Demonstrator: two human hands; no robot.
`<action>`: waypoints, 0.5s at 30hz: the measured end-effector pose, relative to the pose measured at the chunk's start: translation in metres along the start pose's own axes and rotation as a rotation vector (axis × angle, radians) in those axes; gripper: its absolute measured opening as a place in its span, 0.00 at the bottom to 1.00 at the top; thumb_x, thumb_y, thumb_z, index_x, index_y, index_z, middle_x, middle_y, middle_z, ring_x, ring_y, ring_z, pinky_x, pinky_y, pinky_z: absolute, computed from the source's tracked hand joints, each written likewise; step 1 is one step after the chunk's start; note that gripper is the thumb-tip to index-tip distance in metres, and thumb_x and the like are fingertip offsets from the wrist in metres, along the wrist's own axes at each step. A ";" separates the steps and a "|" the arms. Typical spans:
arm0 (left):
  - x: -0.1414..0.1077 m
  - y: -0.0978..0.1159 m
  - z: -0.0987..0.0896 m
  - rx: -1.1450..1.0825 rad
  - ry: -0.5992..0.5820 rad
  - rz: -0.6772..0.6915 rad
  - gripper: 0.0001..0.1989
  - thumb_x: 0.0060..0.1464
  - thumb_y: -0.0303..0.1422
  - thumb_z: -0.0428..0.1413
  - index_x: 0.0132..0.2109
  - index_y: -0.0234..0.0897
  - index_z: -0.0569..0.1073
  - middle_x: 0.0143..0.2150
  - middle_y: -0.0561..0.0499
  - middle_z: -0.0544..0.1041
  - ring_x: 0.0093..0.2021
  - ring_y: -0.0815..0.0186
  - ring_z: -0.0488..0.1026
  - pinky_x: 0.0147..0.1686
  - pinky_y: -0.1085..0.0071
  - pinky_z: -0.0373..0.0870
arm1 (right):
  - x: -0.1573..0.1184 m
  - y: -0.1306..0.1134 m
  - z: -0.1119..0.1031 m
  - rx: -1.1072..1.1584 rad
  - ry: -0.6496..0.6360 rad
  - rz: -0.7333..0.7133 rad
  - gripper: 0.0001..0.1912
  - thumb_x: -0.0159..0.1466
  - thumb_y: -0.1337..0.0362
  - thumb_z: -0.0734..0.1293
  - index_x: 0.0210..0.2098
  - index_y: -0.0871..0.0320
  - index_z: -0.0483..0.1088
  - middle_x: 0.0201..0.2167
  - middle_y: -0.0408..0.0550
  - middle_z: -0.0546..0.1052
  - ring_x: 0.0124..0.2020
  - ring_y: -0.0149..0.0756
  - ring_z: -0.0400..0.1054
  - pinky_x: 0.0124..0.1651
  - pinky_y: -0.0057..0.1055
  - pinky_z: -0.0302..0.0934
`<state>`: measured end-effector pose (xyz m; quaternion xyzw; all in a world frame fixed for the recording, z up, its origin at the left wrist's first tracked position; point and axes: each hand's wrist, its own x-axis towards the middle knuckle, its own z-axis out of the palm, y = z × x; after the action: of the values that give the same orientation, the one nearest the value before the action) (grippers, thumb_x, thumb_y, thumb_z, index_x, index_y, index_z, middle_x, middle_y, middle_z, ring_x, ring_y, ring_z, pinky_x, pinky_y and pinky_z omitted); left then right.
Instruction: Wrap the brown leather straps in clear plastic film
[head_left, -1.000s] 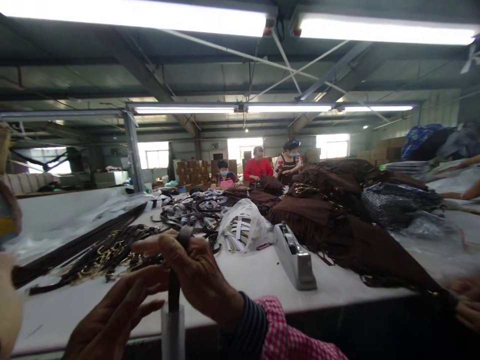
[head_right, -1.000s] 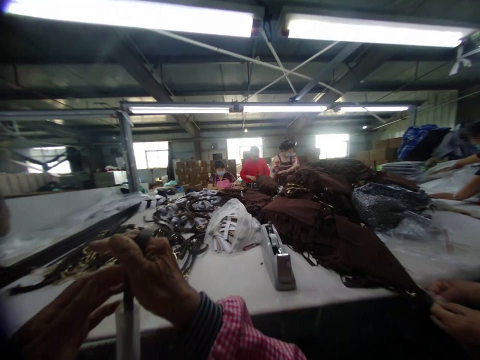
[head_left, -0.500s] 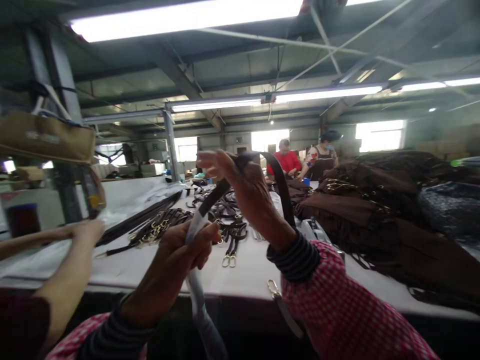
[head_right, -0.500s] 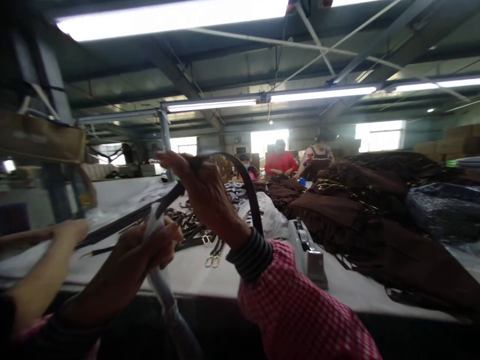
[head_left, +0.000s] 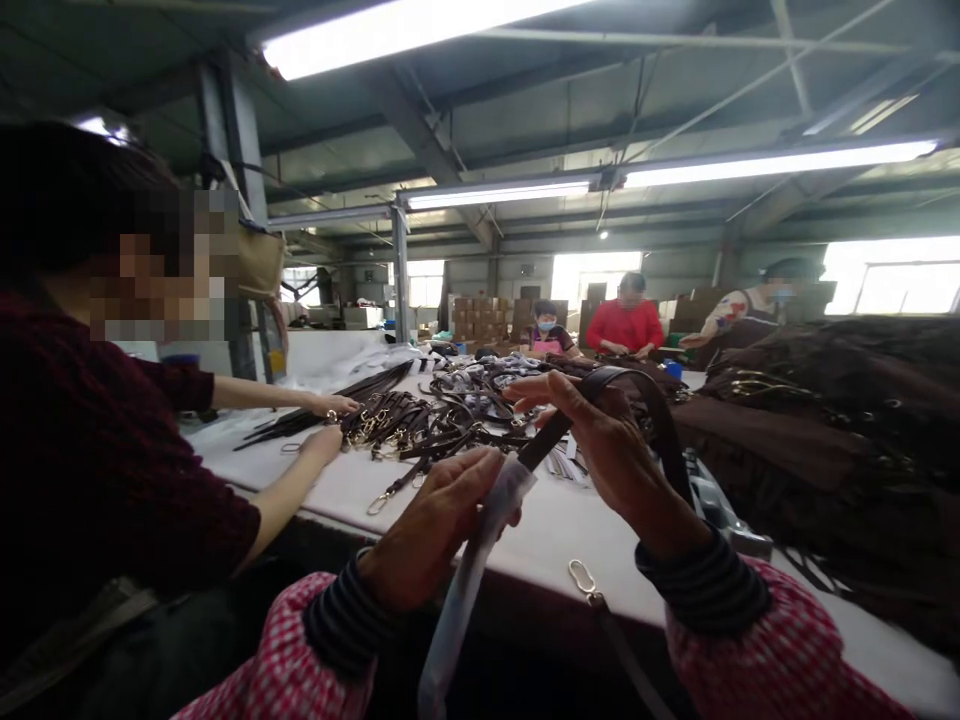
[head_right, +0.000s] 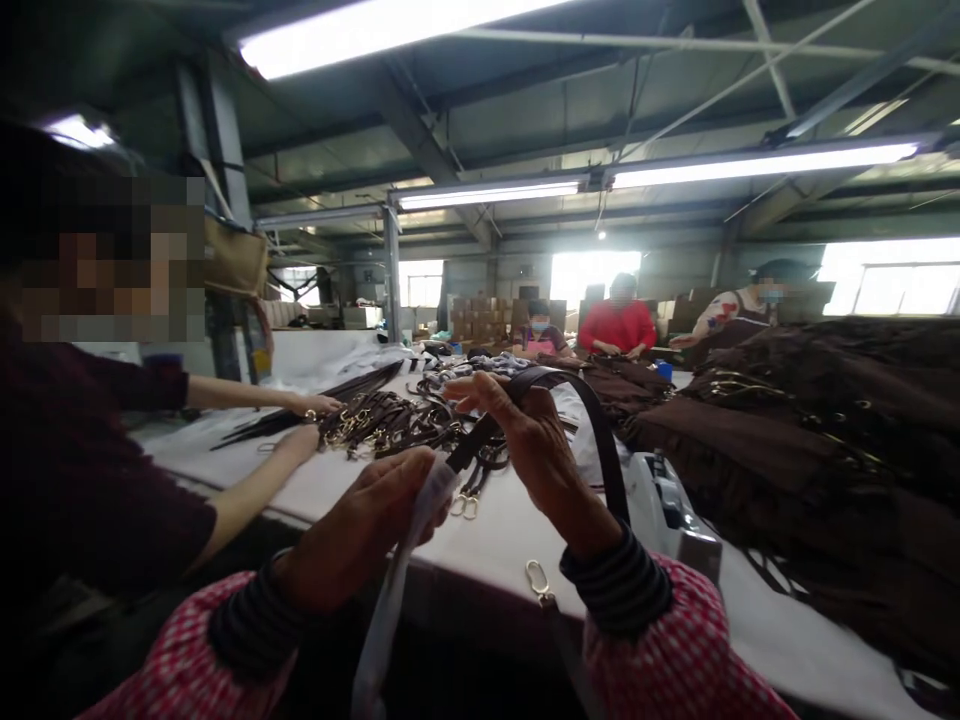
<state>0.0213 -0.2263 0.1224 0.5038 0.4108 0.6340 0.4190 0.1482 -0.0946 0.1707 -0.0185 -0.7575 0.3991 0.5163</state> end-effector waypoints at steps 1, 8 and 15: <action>0.002 0.001 -0.001 -0.022 0.022 -0.002 0.17 0.65 0.46 0.58 0.36 0.35 0.73 0.31 0.53 0.72 0.30 0.71 0.65 0.29 0.76 0.60 | 0.003 0.003 -0.001 0.030 0.005 0.009 0.21 0.74 0.48 0.62 0.43 0.52 0.84 0.41 0.50 0.85 0.46 0.45 0.79 0.54 0.45 0.69; 0.034 0.023 -0.003 -0.023 0.030 0.144 0.15 0.58 0.40 0.66 0.32 0.32 0.75 0.28 0.55 0.72 0.27 0.75 0.66 0.28 0.79 0.62 | 0.041 -0.003 -0.003 0.104 -0.020 -0.042 0.19 0.73 0.51 0.64 0.40 0.54 0.83 0.41 0.50 0.85 0.39 0.40 0.80 0.47 0.42 0.74; 0.068 0.071 0.022 0.107 0.138 0.348 0.16 0.67 0.30 0.55 0.29 0.32 0.73 0.23 0.55 0.73 0.21 0.77 0.67 0.21 0.81 0.60 | 0.086 -0.046 -0.005 0.096 -0.079 -0.142 0.22 0.76 0.62 0.58 0.40 0.68 0.80 0.37 0.48 0.85 0.37 0.27 0.79 0.44 0.30 0.69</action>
<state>0.0251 -0.1824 0.2125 0.5439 0.3784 0.7073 0.2464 0.1300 -0.0851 0.2663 0.0760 -0.7567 0.3978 0.5132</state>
